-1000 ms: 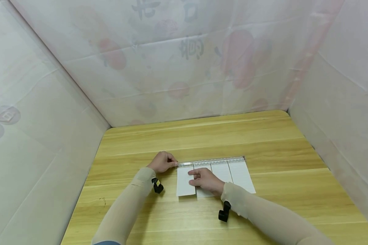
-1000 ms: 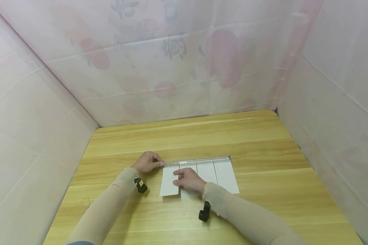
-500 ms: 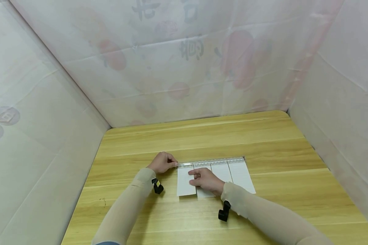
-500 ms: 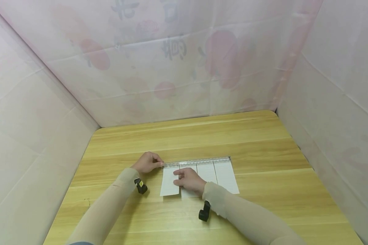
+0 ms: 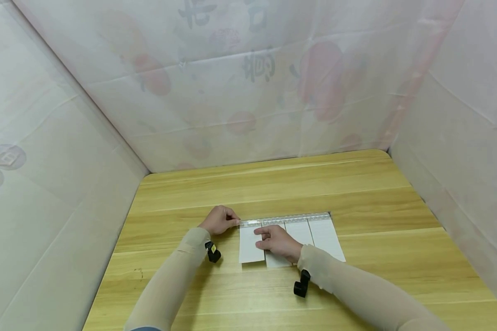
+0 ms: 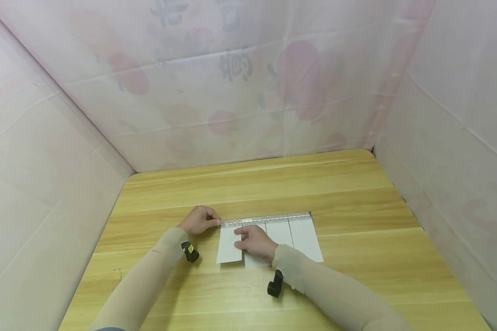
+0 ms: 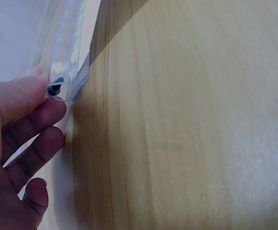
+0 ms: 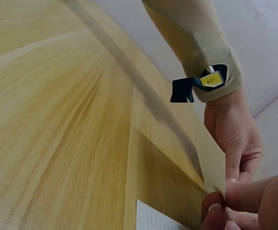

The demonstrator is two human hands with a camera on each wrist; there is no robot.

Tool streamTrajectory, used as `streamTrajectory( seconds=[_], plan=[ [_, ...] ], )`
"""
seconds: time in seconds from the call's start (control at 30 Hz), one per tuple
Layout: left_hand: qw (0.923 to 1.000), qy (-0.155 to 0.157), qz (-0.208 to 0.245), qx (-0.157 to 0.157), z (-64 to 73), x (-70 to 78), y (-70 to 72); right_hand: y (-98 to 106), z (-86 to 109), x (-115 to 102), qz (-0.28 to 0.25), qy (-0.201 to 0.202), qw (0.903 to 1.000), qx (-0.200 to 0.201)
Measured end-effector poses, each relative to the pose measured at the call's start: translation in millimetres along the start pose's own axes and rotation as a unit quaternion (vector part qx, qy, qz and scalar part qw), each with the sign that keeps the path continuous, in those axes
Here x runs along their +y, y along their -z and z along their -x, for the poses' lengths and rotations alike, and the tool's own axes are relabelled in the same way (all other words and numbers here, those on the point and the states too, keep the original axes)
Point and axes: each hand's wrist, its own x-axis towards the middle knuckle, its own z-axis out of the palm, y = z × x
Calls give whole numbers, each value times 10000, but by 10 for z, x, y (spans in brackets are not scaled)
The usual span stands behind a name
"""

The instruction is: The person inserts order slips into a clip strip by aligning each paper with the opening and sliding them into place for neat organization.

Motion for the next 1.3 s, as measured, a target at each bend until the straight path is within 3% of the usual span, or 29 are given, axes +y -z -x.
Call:
streamTrajectory(
  seconds=[0.43, 0.57, 0.7, 0.8, 0.87, 1.03, 1.1, 1.2, 1.3],
  plan=[
    [10000, 57, 0, 26, 1, -19, -17, -13, -16, 22, 237, 76, 9996, 121],
    [10000, 39, 10, 10, 7, -20, -15, 2, -4, 58, 982, 247, 9944, 316],
    [10000, 26, -14, 12, 7, -28, -12, 24, 48, 38, 2092, 611, 9738, 649],
    [10000, -15, -63, 32, 5, -41, -11, 14, 120, -32, 2933, 1099, 9475, 649],
    [10000, -37, -76, 46, 5, -43, -8, -23, 173, -83, 3534, 1564, 9213, 428],
    [9999, -60, -79, 63, 7, -40, -11, -186, 307, -141, 4910, 2692, 8277, -372],
    [9999, -55, -79, 68, 7, -37, -14, -238, 345, -125, 5243, 2946, 7965, -627],
    [9999, -65, -51, 74, 5, -36, -16, -277, 368, -79, 5549, 3109, 7668, -866],
    [9999, -124, -68, 89, 3, -40, -13, -288, 364, -37, 5669, 3128, 7568, -895]
  ],
)
